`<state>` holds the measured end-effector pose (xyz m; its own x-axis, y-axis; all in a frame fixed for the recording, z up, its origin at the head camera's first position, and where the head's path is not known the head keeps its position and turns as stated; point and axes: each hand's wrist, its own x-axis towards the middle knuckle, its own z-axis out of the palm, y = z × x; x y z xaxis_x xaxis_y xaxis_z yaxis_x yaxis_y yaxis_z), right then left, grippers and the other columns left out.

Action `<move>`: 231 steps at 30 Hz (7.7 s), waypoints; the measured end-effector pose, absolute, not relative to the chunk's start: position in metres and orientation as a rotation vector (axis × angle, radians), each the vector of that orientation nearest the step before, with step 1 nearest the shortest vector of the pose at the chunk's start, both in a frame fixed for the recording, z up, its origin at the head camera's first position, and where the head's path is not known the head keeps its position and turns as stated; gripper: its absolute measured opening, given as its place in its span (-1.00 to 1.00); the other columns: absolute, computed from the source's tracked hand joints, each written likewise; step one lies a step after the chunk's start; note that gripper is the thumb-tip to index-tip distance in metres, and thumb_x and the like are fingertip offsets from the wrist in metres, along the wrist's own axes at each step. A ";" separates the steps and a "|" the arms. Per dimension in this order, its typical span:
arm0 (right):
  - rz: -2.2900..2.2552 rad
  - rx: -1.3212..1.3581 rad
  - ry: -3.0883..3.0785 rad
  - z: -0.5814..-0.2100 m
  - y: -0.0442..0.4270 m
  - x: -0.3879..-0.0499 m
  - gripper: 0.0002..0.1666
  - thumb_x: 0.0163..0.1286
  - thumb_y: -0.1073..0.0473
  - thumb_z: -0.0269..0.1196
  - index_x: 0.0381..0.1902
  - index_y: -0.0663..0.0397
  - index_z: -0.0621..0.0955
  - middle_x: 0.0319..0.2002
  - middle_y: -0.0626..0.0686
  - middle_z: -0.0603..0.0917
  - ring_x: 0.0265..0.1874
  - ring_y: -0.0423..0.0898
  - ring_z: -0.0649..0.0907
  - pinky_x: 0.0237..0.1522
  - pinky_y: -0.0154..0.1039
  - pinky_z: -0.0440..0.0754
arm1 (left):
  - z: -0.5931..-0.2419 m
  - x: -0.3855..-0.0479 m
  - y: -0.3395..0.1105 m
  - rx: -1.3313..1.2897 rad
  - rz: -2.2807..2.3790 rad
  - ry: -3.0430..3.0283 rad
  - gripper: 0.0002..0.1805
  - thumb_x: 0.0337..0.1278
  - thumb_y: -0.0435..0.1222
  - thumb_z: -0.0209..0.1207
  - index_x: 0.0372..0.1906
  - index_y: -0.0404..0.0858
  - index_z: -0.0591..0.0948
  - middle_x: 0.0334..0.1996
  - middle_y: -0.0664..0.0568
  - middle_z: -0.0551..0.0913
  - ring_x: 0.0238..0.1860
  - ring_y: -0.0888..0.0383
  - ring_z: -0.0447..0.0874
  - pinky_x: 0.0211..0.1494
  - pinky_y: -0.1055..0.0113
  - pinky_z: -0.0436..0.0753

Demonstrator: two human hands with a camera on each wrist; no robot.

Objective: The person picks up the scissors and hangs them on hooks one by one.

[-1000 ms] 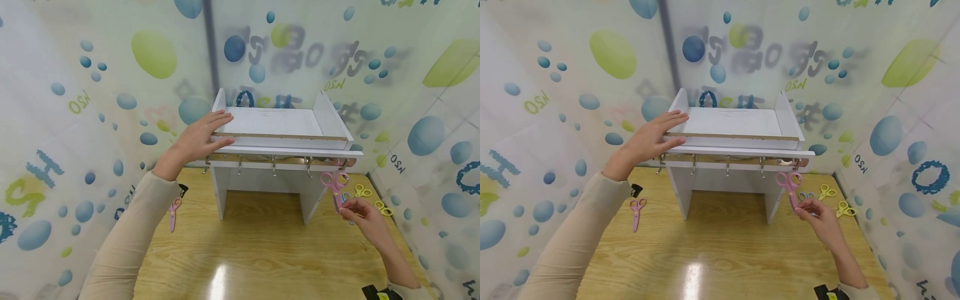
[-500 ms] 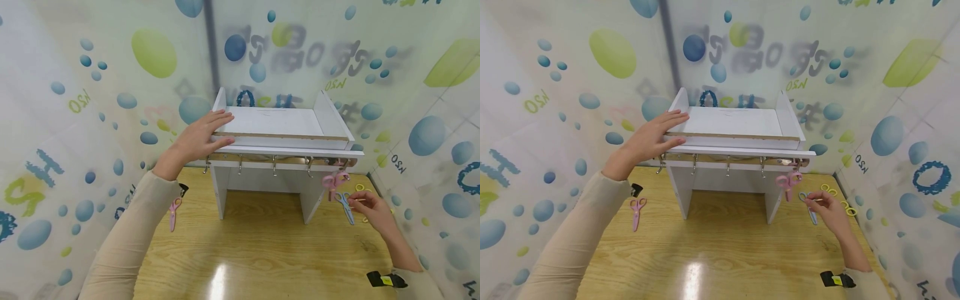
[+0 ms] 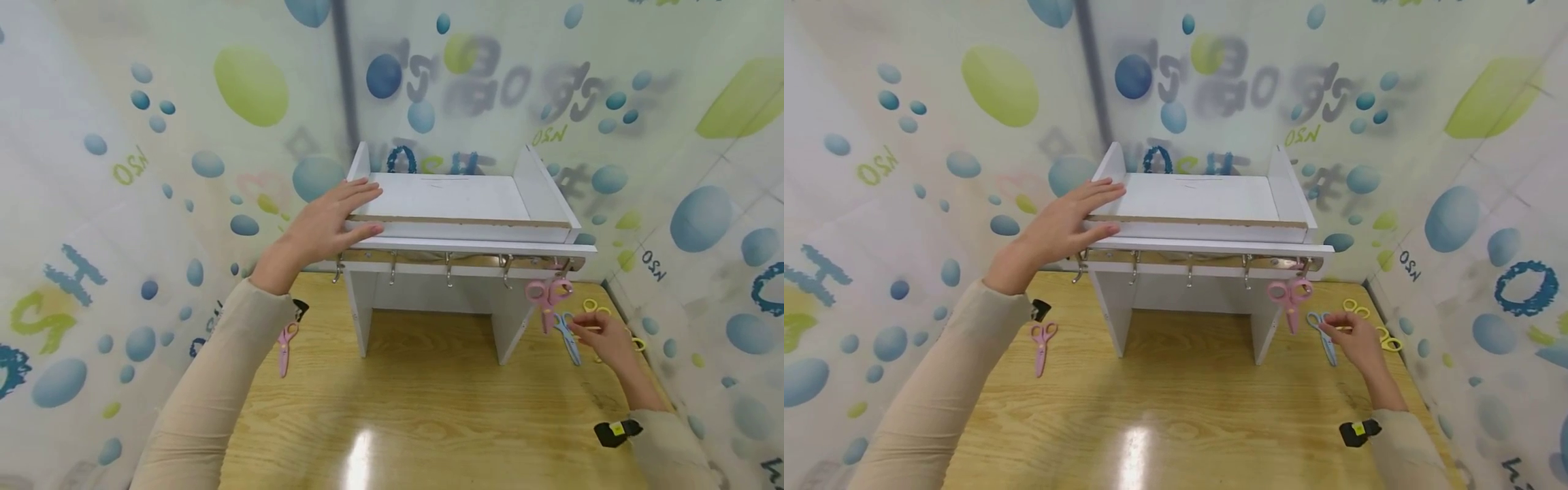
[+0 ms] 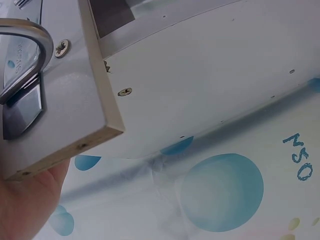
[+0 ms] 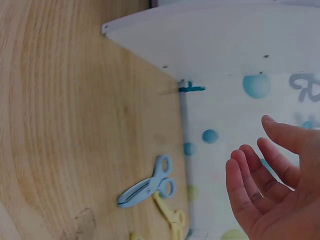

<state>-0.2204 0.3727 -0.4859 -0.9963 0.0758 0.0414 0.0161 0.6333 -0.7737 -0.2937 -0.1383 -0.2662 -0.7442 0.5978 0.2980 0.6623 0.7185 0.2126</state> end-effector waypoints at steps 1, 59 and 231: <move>1.297 -0.103 -2.800 -0.489 0.374 -0.222 -0.46 0.48 0.04 0.23 0.10 0.48 0.53 -0.09 0.28 0.69 -0.40 -0.60 0.58 -0.35 -0.48 0.69 | -0.266 -0.294 -0.138 -1.010 -0.456 -2.716 -0.18 0.35 0.28 -0.02 0.55 -0.07 0.23 0.57 -0.01 0.18 0.62 0.02 -0.01 0.63 -0.03 0.09; 1.200 -0.556 -2.893 -0.565 0.398 -0.224 -0.55 0.23 0.18 0.38 -0.14 0.54 0.63 -0.43 0.17 0.71 -0.45 -0.10 0.61 -0.41 -0.32 0.53 | -0.266 -0.293 -0.137 -1.003 -0.461 -2.727 -0.19 0.36 0.24 0.00 0.56 -0.08 0.22 0.58 0.00 0.16 0.62 0.05 0.00 0.65 0.03 0.05; 1.176 -0.326 -2.700 -0.527 0.371 -0.185 -0.40 0.44 -0.10 0.24 0.15 0.32 0.57 -0.28 -0.25 0.65 -0.45 -0.71 0.45 -0.41 -0.57 0.53 | -0.267 -0.294 -0.138 -0.995 -0.499 -2.725 -0.02 0.25 0.45 -0.18 0.57 -0.10 0.19 0.58 -0.03 0.14 0.62 0.00 -0.02 0.67 0.01 -0.01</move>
